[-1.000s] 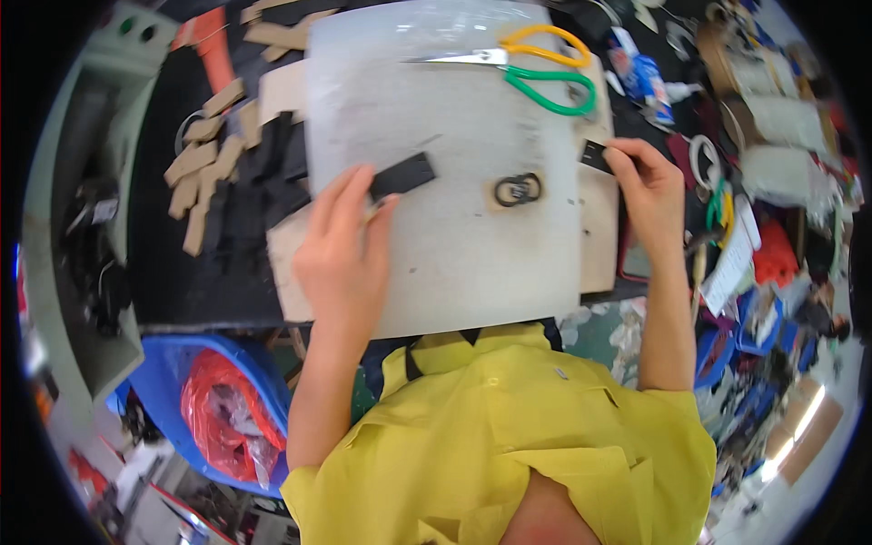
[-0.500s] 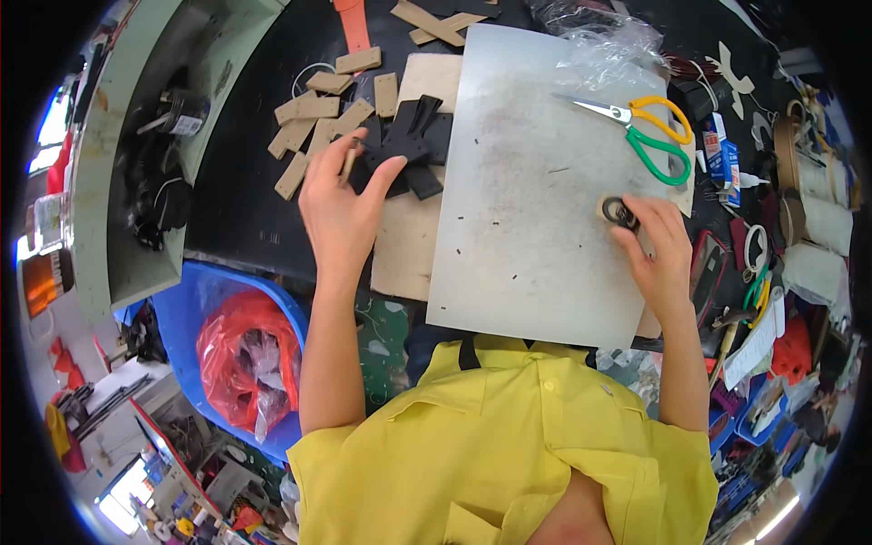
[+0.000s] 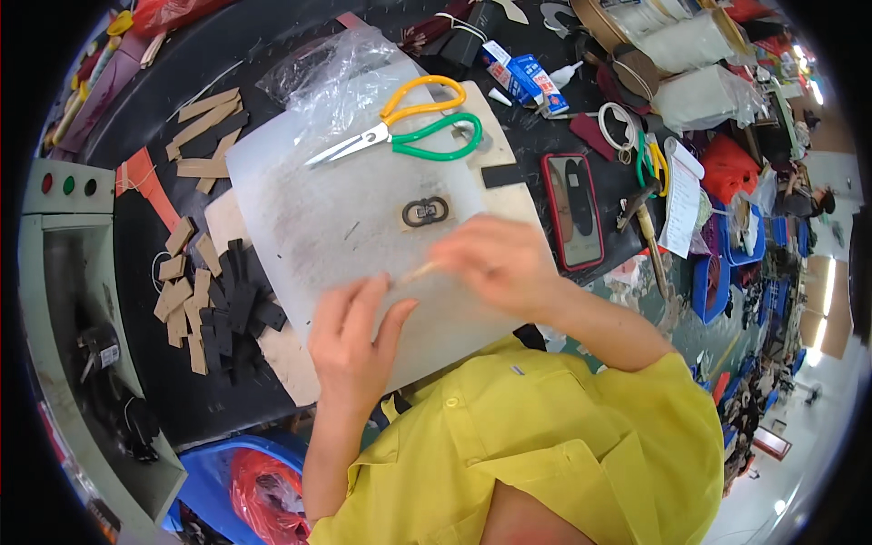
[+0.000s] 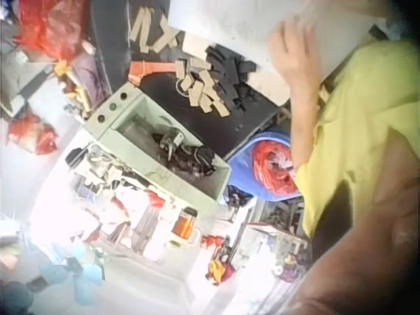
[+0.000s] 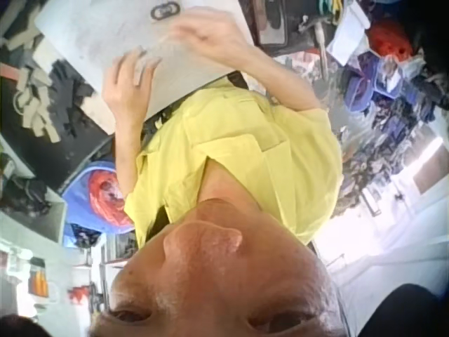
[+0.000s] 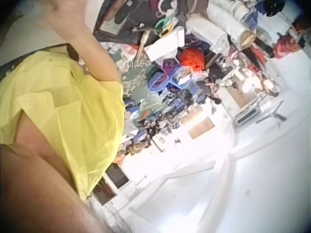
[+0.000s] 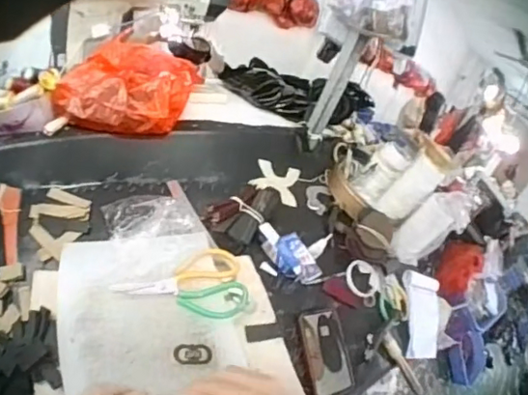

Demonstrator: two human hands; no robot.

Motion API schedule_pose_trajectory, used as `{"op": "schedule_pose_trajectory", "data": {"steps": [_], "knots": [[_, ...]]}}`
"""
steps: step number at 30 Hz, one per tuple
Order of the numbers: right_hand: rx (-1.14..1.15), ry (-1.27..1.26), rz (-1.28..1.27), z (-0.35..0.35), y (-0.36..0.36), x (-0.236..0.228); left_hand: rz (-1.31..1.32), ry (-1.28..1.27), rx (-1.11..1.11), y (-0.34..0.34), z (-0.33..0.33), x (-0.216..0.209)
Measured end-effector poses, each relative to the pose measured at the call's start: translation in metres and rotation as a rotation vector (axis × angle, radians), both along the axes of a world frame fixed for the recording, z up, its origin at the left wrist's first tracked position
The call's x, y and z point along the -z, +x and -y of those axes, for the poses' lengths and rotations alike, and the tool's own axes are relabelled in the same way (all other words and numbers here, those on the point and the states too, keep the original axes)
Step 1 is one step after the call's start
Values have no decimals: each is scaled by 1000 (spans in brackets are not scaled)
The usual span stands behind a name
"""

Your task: The person assembles small black plastic components by hand. They pick up a rectangular base and a circular ring, then use a red utility knife to trim the edges of the base before fitting the ring onto it. The process is repeated for multiple units, with finished assemblies placed on the work surface.

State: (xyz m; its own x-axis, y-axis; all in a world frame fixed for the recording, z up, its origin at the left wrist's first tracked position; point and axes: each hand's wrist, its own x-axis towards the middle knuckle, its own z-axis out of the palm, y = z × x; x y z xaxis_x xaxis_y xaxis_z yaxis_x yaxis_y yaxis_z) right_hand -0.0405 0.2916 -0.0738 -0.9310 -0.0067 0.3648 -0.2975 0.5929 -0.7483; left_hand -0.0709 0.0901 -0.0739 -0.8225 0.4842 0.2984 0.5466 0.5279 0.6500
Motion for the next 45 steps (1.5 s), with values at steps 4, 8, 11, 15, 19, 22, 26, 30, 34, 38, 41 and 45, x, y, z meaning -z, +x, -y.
{"op": "schedule_pose_trajectory", "data": {"steps": [4, 8, 11, 15, 19, 22, 26, 30, 34, 38, 41, 45], "knots": [[556, -29, 29, -63, 18, 29, -168, -177, -160, -26, 25, 9], [503, 265, 5, -72, 35, 46, -7, -208, -82, -11, 49, 30], [462, 338, 13, -65, 33, 46, 3, -193, -70, -8, 41, 36], [390, 251, -21, -70, -10, 35, 32, -132, -81, -11, 39, 40], [207, 198, -115, -66, -106, 18, 3, -92, -115, -7, 13, 39], [-2, 477, -75, -68, -151, 28, 46, -60, -103, -15, 18, 32], [-134, 535, 35, -75, -148, 22, 110, 152, -190, -66, 11, 20], [-106, 600, 6, -60, -136, 18, -411, 82, -262, -155, -62, 7], [82, 616, 55, -64, -123, 19, 216, 280, -325, -236, -63, 29], [152, 586, -181, -80, -137, 21, 638, 661, -351, -250, -58, 4], [33, 399, -358, -44, -174, 0, 575, 452, -177, -249, -54, 3], [-180, 678, -289, -33, -231, 12, 746, 714, -327, -240, -51, -14]]}}
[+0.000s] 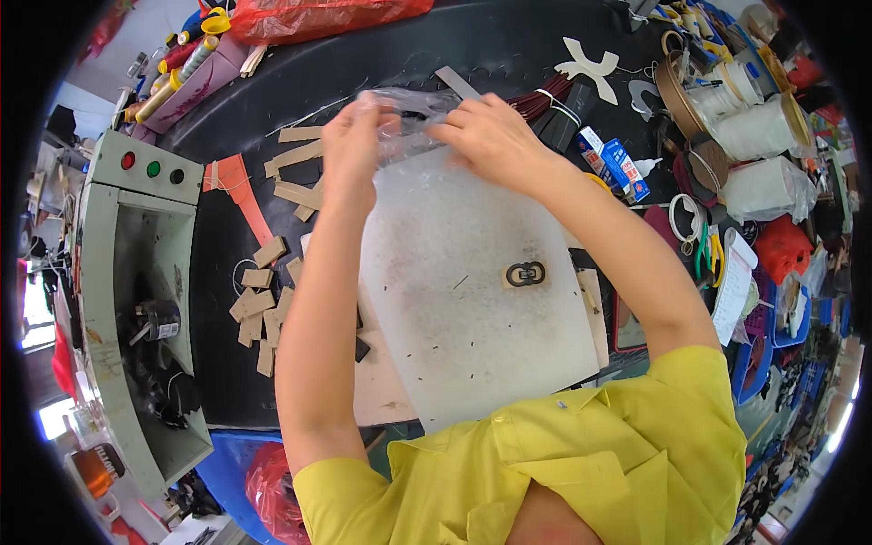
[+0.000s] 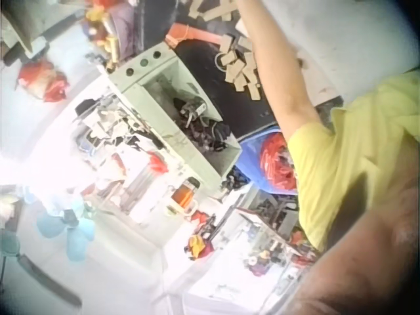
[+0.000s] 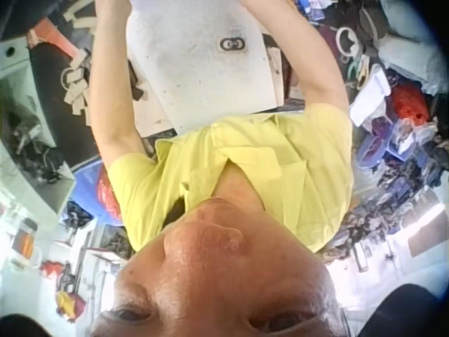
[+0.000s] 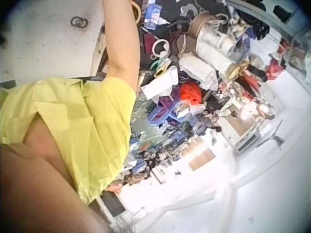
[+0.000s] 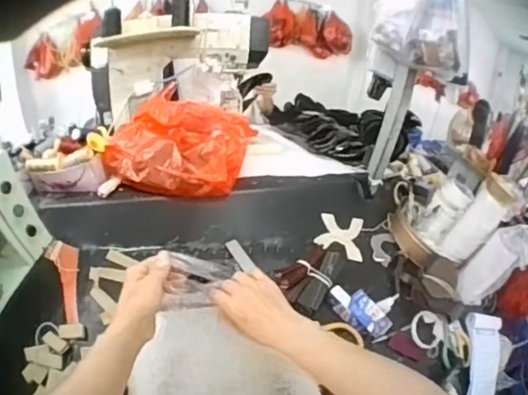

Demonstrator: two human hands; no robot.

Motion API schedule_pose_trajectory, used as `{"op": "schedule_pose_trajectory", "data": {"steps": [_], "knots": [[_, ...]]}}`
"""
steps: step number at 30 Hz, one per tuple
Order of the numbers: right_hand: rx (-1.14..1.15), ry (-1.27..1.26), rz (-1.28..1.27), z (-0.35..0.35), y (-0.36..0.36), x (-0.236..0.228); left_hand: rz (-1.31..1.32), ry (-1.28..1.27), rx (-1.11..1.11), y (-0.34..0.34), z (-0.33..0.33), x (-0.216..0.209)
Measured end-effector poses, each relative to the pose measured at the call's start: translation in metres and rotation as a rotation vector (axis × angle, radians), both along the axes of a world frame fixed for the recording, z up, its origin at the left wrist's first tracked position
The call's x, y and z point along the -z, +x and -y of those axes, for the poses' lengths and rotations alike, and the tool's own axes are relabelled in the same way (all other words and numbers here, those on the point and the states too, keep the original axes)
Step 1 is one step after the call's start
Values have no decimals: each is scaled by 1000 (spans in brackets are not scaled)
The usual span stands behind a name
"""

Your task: The person assembles small black plastic components by hand. They pick up a rectangular base and a circular ring, then use a red utility knife to trim the edges of the base before fitting the ring onto it. The process is repeated for multiple units, with finished assemblies placed on the work surface.

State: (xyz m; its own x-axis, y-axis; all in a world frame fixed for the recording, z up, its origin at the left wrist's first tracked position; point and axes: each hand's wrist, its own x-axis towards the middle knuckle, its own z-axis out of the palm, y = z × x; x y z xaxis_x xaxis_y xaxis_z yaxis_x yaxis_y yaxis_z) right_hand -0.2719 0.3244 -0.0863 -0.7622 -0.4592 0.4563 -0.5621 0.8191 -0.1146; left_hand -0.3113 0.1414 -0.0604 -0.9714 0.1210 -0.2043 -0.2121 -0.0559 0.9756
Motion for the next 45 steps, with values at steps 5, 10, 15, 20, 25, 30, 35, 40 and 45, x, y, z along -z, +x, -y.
{"op": "schedule_pose_trajectory", "data": {"steps": [5, 10, 15, 20, 25, 30, 35, 40, 45], "knots": [[51, -112, -265, -4, -11, -61, -7, 213, -89, -30, 14, -4], [-288, 83, 287, 25, 75, -101, -546, -604, -103, 6, 23, 0], [27, -406, 520, 58, 26, -59, -542, -469, -165, 33, 10, -2], [371, 81, 465, 65, -65, 29, -798, -601, -48, 41, 1, -3], [343, 257, 530, 72, -69, 1, -615, -452, -13, 89, 26, -2], [289, 297, 304, 61, -73, 30, -573, -408, 34, 158, 58, 28], [240, 373, 460, 76, -82, 5, -658, -466, 86, 206, 82, 36], [279, 195, 245, 87, -60, 2, -549, -524, -69, 229, 98, 49], [112, -82, 180, 59, -22, -24, -569, -510, 54, 208, 78, 48]]}}
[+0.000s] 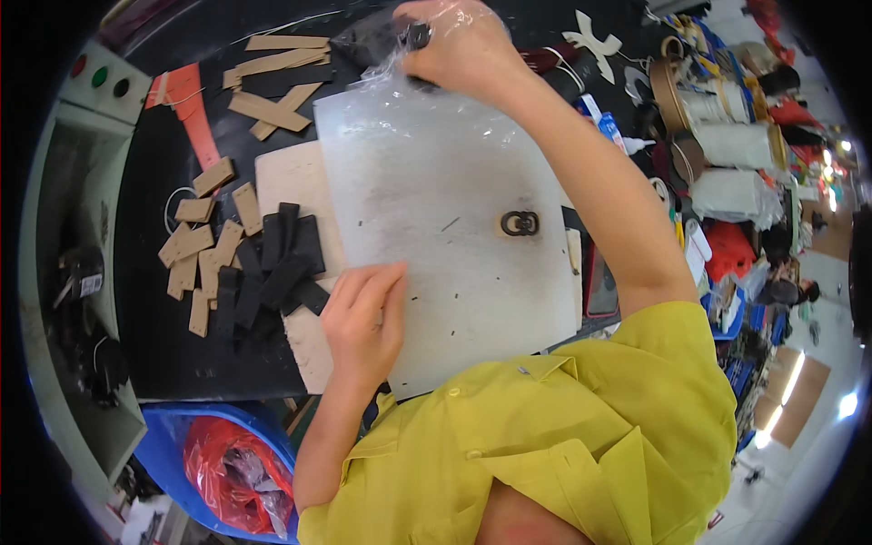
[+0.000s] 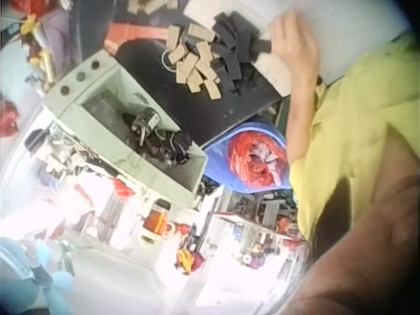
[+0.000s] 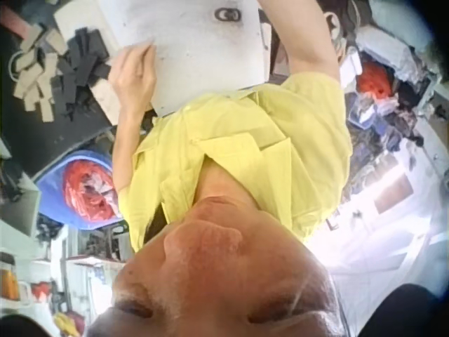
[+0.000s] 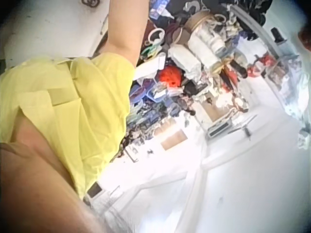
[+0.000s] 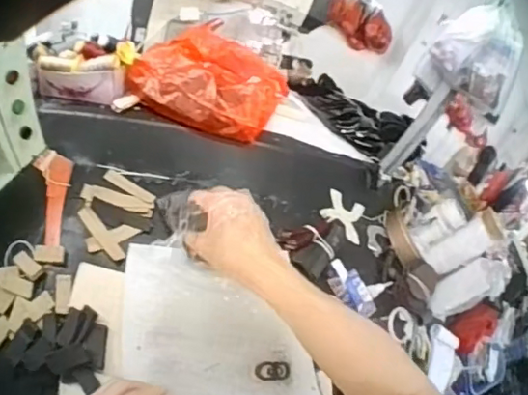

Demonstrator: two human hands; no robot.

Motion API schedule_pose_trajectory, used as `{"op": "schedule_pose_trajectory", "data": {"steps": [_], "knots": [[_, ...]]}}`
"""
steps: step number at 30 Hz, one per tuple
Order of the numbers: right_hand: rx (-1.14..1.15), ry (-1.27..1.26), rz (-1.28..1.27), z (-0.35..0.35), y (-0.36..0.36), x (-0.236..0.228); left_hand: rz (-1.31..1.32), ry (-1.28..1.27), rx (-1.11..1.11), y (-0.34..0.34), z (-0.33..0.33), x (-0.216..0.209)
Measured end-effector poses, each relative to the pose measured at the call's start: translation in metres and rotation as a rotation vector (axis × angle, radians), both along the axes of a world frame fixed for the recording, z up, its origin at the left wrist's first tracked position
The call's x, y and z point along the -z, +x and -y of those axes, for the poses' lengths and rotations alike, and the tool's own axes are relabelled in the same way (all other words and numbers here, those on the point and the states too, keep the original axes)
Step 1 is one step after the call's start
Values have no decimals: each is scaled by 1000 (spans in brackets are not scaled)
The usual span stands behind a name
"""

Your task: The person assembles small black plastic components by hand. They pick up a rectangular base and a circular ring, then use a red utility knife to trim the edges of the base before fitting the ring onto it. The process is repeated for multiple units, with finished assemblies placed on the work surface.

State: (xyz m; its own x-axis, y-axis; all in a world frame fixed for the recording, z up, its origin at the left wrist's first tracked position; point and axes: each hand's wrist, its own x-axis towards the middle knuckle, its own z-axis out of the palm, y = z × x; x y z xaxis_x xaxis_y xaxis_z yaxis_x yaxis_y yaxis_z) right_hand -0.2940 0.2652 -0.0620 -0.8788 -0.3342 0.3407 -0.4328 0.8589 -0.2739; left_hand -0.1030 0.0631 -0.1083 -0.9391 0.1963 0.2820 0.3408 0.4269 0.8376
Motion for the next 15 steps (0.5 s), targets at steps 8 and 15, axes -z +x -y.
{"op": "schedule_pose_trajectory", "data": {"steps": [8, 15], "knots": [[-24, -206, 180, 9, 114, 6, -351, -241, 425, -13, -89, 17], [-155, -129, 132, 2, 155, 15, -288, -246, 535, 34, -56, 8]]}}
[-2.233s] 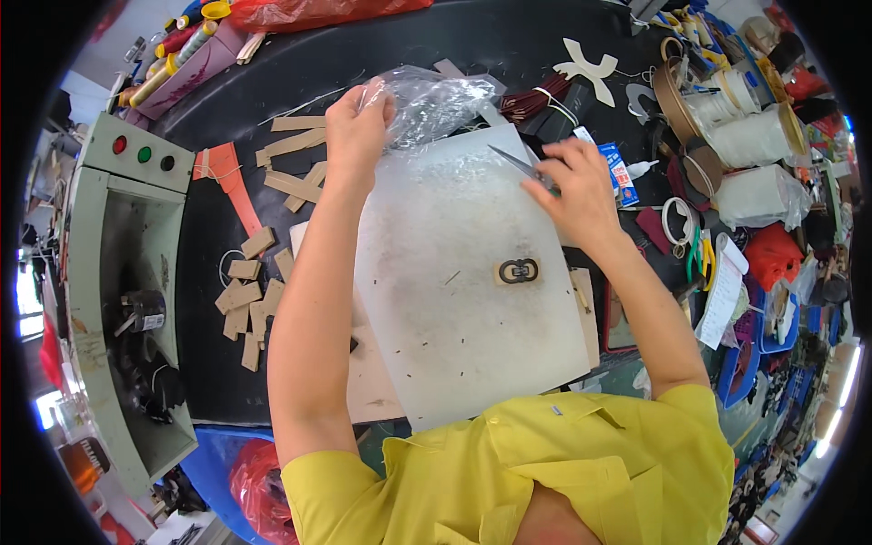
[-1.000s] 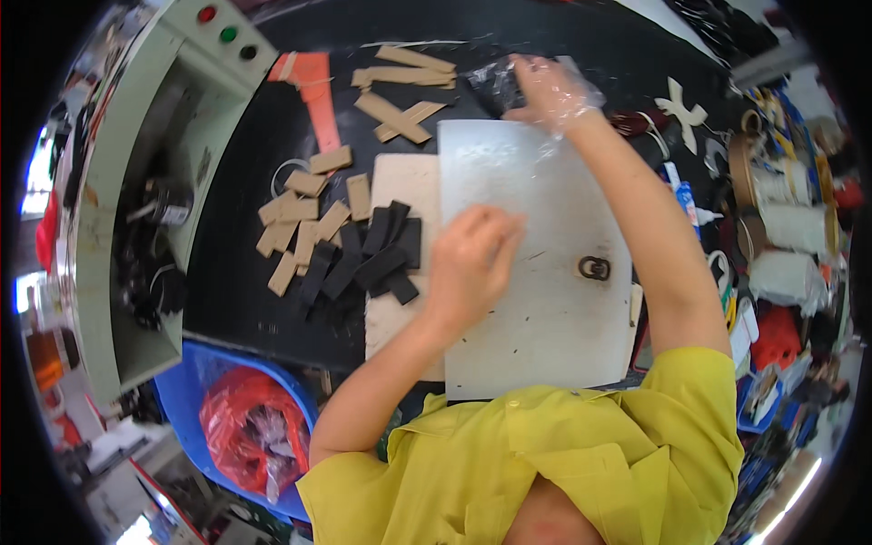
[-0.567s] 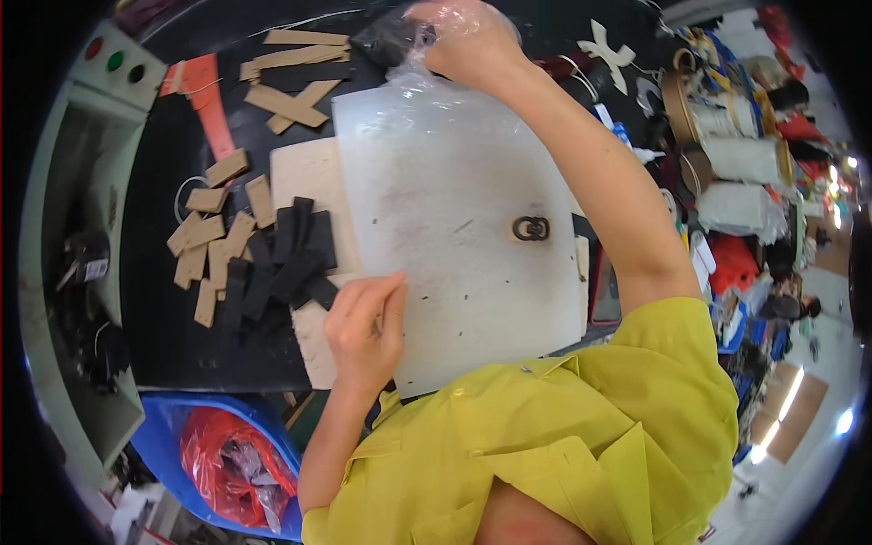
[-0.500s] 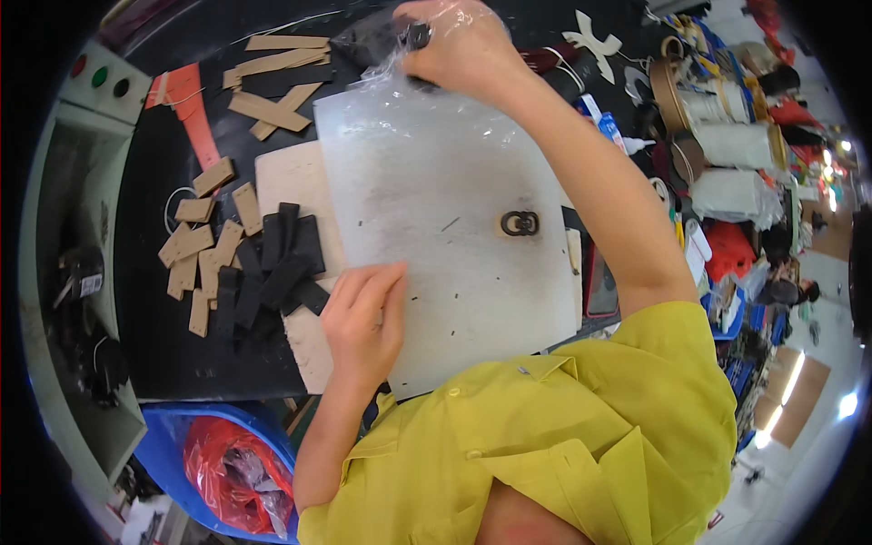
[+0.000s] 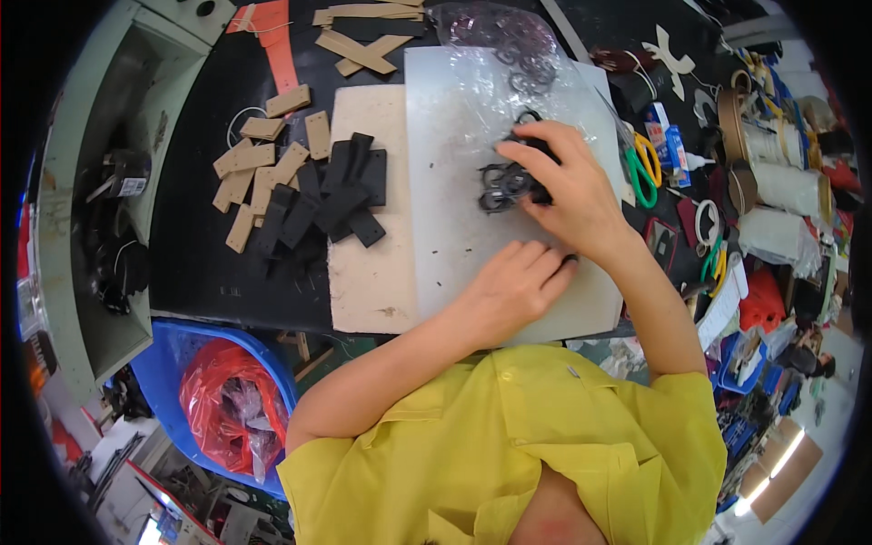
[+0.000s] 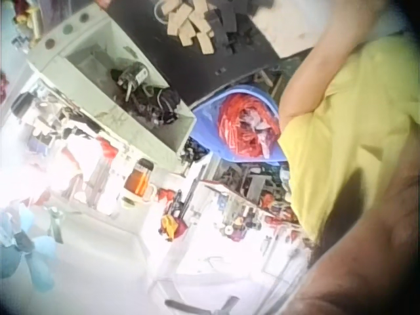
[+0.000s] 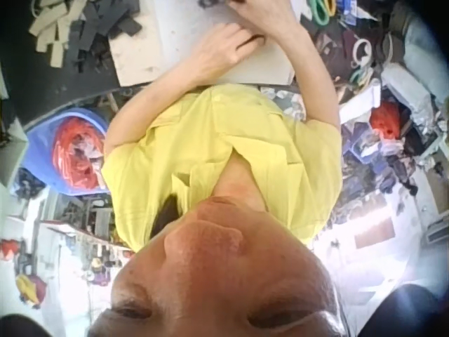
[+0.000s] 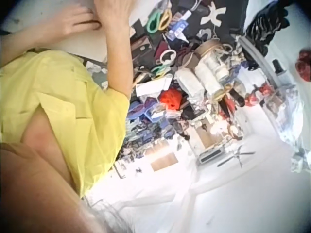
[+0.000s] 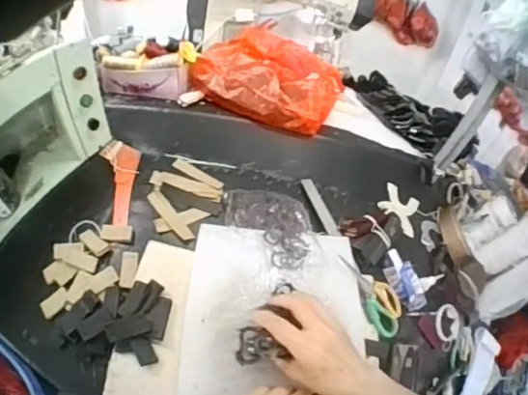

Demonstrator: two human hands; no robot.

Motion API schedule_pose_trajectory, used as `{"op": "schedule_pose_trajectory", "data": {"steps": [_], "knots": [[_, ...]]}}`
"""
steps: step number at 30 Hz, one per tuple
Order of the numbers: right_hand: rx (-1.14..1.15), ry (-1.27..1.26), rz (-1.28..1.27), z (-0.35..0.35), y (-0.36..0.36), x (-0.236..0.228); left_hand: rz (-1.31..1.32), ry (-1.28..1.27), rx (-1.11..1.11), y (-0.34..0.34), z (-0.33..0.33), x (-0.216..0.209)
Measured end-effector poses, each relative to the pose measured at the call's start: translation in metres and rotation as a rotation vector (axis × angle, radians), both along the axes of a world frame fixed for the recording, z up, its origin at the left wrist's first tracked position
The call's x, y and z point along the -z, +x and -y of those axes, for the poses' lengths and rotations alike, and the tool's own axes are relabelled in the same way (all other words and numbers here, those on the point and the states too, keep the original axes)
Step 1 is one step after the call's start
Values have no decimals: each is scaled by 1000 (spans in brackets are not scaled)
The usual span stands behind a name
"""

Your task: The person assembles small black plastic components by hand. They pick up a rectangular base and a circular ring, then use a red utility knife to trim the edges of the base before fitting the ring onto it. The process is repeated for multiple units, with finished assemblies placed on the work surface.

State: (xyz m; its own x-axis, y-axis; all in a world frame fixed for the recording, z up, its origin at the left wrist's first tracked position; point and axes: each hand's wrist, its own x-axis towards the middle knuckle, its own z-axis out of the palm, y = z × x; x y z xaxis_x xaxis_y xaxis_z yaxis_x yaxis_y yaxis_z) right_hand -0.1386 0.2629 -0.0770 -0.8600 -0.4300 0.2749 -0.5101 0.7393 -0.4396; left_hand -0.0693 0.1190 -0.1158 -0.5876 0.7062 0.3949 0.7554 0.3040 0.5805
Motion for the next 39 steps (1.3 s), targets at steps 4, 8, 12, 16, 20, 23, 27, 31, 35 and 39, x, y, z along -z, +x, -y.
{"op": "schedule_pose_trajectory", "data": {"steps": [4, 8, 12, 16, 20, 23, 27, 31, 35, 39], "knots": [[-64, -47, 128, -3, 7, -12, -32, 77, -82, 4, 4, 6], [74, -54, 79, -18, 23, -9, -50, 126, -81, 6, 4, 2], [159, -86, 29, -18, 37, -4, -125, 243, -73, 1, 29, -16], [191, 74, -102, -18, 52, 5, -183, 297, -451, -54, 91, -19], [235, 3, -216, -14, 58, 17, -80, 113, -856, -115, 139, -9], [330, -183, -23, -10, 64, 10, -81, -140, -826, -141, 171, 21], [463, -461, 156, -20, 61, 8, -239, 1, -835, -124, 133, -23], [393, -618, 208, -28, 59, 2, 684, 448, -624, -63, 93, -29], [62, -313, -65, -6, 63, -15, 1451, 719, -424, -28, 54, -41], [-21, -280, -175, 8, 65, -14, 1432, 801, -450, -20, 54, -43]]}}
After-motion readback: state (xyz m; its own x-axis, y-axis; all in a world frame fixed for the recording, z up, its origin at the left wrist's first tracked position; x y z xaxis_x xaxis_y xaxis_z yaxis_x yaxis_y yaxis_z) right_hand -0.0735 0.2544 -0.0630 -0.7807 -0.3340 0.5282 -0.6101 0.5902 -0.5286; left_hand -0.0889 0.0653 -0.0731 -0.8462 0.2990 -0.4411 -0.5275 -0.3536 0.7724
